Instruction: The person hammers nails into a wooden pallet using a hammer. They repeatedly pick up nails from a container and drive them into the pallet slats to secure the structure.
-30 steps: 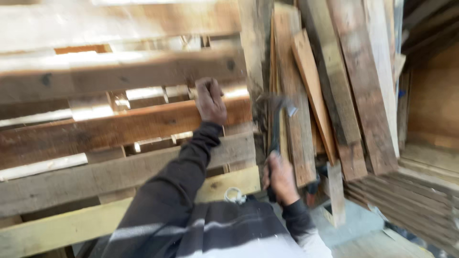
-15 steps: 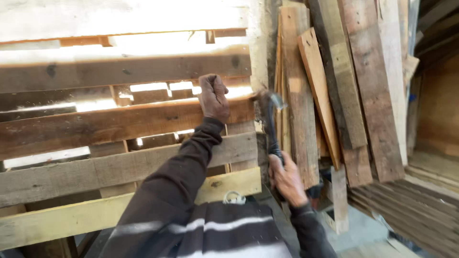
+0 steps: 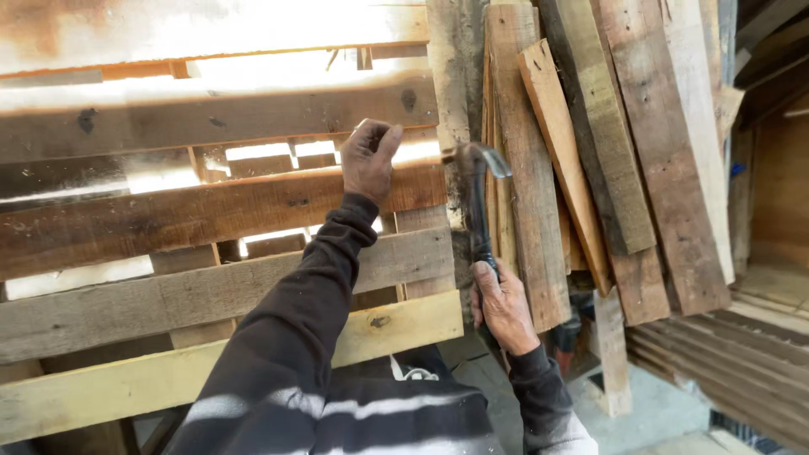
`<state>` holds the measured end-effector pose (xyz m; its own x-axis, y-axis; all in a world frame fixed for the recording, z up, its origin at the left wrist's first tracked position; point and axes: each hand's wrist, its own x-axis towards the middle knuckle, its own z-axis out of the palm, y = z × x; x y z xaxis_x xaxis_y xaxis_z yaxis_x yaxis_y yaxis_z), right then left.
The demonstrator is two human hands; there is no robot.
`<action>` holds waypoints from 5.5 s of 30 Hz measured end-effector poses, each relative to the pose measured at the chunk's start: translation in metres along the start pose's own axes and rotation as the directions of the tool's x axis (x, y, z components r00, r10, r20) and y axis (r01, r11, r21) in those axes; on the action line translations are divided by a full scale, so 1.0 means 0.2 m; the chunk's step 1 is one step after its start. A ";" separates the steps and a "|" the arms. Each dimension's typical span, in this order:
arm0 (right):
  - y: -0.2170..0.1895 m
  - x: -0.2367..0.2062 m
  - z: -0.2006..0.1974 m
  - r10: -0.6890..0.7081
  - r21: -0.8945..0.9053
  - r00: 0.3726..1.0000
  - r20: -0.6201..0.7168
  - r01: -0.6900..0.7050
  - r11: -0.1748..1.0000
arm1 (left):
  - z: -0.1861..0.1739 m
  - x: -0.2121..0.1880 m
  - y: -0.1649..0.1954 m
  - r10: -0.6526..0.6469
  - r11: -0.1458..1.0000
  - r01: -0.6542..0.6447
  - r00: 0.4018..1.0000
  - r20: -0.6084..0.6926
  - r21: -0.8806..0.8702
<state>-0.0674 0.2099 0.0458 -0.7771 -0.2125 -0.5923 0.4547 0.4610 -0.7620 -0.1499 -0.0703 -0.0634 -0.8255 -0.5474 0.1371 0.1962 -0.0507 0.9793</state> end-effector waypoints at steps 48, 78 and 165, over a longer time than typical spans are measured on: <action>0.20 -0.22 -0.19 -0.088 -0.004 0.996 0.030 0.088 0.996 | 0.19 -0.43 0.06 0.045 0.908 -0.122 0.979 0.197 0.401; -0.43 -0.27 -0.37 -0.958 0.293 0.270 -0.092 0.927 0.233 | 0.08 -0.10 -0.02 0.121 0.917 0.012 0.944 -0.306 0.398; -0.45 1.00 0.10 -0.042 0.311 0.996 0.077 0.016 0.950 | 0.05 1.08 -0.45 -0.186 0.967 0.109 0.918 0.349 0.231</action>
<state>-0.2548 0.1094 -0.0086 -0.7599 -0.2969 -0.5783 0.5550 0.1671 -0.8149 -0.3513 -0.1755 -0.1210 -0.9795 -0.2014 -0.0046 -0.0220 0.0842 0.9962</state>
